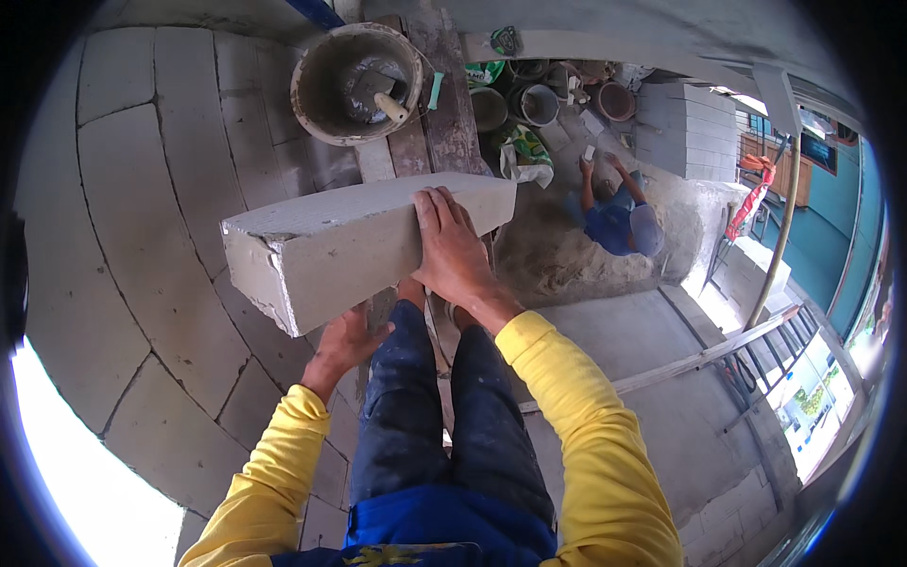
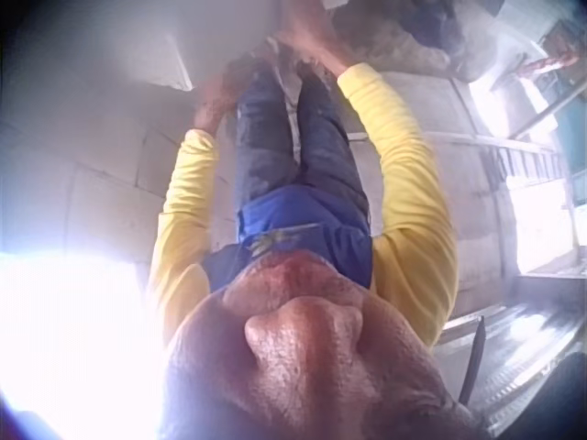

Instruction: The person applies cement to a white tile using a trowel, places the tile on a wall, and taps it into position with a hammer. The person then measures the tile and applies additional cement to the wall and tile edges to secure the placement.

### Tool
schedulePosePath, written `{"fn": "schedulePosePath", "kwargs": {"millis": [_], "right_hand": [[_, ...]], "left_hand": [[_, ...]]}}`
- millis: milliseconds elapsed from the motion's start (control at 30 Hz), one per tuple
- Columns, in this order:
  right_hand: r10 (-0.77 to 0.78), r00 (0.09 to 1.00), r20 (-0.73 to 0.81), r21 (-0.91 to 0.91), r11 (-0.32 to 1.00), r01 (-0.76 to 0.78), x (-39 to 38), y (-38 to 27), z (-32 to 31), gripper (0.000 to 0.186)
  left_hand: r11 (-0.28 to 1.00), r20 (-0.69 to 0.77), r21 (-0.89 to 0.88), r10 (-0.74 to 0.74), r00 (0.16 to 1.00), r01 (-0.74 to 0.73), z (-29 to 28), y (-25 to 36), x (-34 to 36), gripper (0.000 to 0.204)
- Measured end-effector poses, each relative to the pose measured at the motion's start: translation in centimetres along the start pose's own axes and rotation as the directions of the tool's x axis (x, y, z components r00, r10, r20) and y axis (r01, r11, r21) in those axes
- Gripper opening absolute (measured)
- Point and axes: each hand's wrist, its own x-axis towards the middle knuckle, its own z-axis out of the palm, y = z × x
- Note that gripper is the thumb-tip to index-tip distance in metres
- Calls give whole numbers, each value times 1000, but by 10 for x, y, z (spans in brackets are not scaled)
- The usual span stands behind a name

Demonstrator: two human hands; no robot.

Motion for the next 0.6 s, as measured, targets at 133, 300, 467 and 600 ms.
{"fn": "schedulePosePath", "kwargs": {"millis": [133, 300, 467, 600], "right_hand": [[-59, 996, -63, -92, 994, 53, 4, -5, 24, 97], [-27, 999, 28, -101, 994, 29, 9, -29, 29, 103], [-65, 995, 82, -64, 996, 70, 6, -22, 34, 117], [-80, 995, 66, 20, 997, 78, -12, 45, 29, 129]], "left_hand": [[806, 43, 405, 455, 889, -432, -83, 108, -19, 79], [517, 35, 832, 316, 948, -203, -130, 88, 28, 92], [523, 161, 822, 164, 973, -224, -137, 75, 34, 97], [480, 164, 844, 192, 968, -239, -133, 58, 24, 99]]}}
